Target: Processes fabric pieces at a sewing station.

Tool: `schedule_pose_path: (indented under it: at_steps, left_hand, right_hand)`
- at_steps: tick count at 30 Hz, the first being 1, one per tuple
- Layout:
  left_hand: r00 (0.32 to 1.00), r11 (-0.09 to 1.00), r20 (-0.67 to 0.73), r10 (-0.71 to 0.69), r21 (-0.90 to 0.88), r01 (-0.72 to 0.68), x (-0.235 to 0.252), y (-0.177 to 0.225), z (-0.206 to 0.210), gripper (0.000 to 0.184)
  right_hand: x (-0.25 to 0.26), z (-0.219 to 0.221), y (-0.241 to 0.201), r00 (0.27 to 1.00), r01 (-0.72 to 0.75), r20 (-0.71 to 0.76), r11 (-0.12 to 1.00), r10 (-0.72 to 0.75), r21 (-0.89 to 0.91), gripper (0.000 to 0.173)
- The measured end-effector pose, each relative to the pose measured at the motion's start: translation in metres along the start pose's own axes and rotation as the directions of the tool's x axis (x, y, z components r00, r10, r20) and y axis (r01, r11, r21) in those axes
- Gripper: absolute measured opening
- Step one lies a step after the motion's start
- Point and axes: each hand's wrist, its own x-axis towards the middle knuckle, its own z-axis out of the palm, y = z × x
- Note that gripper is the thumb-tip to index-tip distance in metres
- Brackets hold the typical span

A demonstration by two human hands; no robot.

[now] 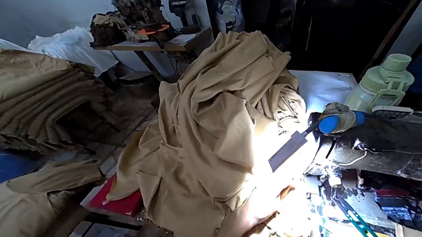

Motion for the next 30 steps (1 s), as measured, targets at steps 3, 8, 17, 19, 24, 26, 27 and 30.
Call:
schedule_pose_path:
  at_steps: [3,8,17,19,24,26,27,30]
  left_hand:
    - [0.999,0.999,0.03,0.015,0.049,-0.017,-0.034,-0.01,-0.017,0.033]
    - [0.975,0.898,0.016,0.222,0.385,-0.211,-0.056,0.003,-0.055,0.022]
    - [0.926,0.856,0.222,0.306,0.361,-0.369,-0.045,0.014,-0.051,0.026]
    - [0.921,0.834,0.252,0.297,0.401,-0.379,-0.042,0.017,-0.055,0.025]
    - [0.847,0.864,0.4,0.35,0.211,-0.457,-0.058,0.071,-0.088,0.019]
    - [0.789,0.897,0.457,0.41,-0.046,-0.439,-0.052,0.078,-0.086,0.027]
    - [0.786,0.912,0.465,0.407,-0.155,-0.381,-0.045,0.076,-0.08,0.029]
    - [0.816,0.963,0.512,0.266,-0.099,-0.252,-0.027,0.06,-0.058,0.042]
  right_hand:
    - [-0.013,0.015,-0.041,0.993,0.075,0.08,0.99,-0.084,0.117,0.021]
    - [0.033,0.006,-0.024,0.994,0.017,0.104,0.99,-0.032,0.14,0.024]
    - [0.059,0.0,-0.062,0.951,0.193,0.177,0.936,-0.252,0.295,0.028]
    - [0.053,0.024,-0.069,0.931,0.235,0.187,0.905,-0.315,0.354,0.028]
    - [0.043,0.019,-0.078,0.942,0.162,0.171,0.836,-0.289,0.524,0.026]
    - [0.037,0.006,-0.087,0.955,0.113,0.162,0.807,-0.25,0.579,0.02]
    - [0.032,0.0,-0.089,0.959,0.098,0.16,0.803,-0.233,0.587,0.019]
    - [0.024,-0.005,-0.075,0.94,0.116,0.196,0.801,-0.28,0.588,0.017]
